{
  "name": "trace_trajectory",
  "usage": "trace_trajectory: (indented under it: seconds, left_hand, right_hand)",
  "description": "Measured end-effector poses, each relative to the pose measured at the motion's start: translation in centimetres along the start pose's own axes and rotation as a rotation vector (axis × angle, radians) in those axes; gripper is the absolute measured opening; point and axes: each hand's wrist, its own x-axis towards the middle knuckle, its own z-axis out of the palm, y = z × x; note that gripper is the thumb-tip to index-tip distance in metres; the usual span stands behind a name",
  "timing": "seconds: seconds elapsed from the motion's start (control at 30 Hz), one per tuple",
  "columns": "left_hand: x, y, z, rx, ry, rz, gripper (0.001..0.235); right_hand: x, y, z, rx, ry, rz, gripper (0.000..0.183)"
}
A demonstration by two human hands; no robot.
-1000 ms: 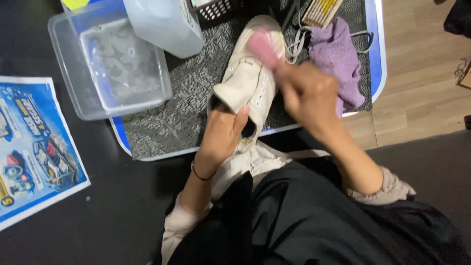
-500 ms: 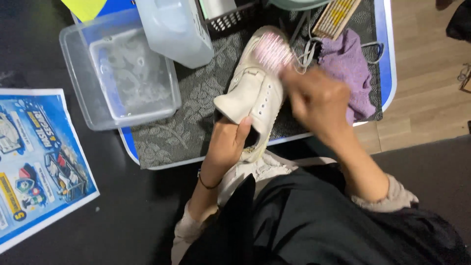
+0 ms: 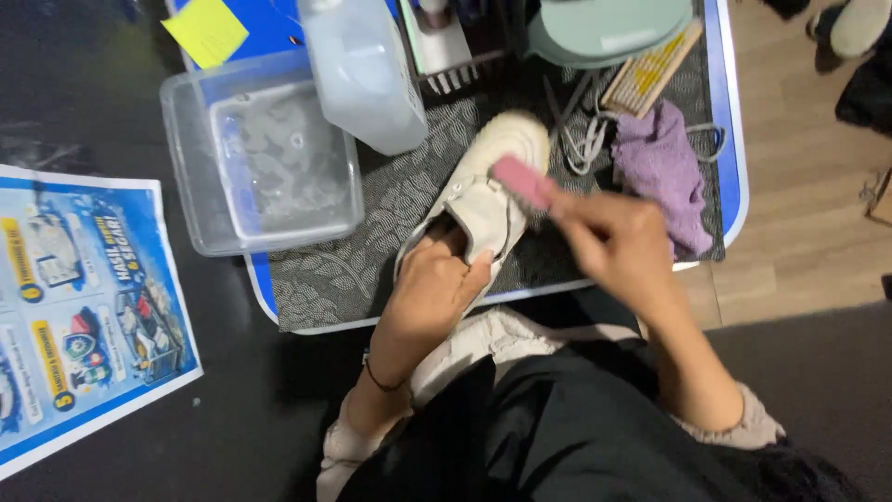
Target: The person cleans a white sneaker using a brush and a purple cloth. They scrub the sole and upper parts of the shoe, wipe it down, and dip the brush into a container of water.
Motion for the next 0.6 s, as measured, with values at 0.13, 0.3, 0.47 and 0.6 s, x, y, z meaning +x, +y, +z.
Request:
trace_trajectory:
  seconds: [0.13,0.3,0.47,0.6]
  left_hand:
    - [0.7,-0.3,-1.3,0.058,-0.071,-0.004,0.068]
    - [0.4,-0.3,-1.7,-0.083,-0.069,-0.021,0.067]
    - [0.5,-1.6,-1.6,-0.242,-0.037,-0.016,0.064]
    - [0.1,-1.7,-1.1,-0.202,-0.087,-0.034,0.058]
  right_hand:
    - [-0.1,1.5,0.9,0.007,0.04,0.056,0.021]
    - [0.1,2.0,3.1,-0.415,0.191,-0.092,0.03]
    - [-0.1,2.4,3.9,-0.236,0.116,-0.014,0.031]
    - [0.4,4.1,3.6,-0.544,0.159,0.074,0.043]
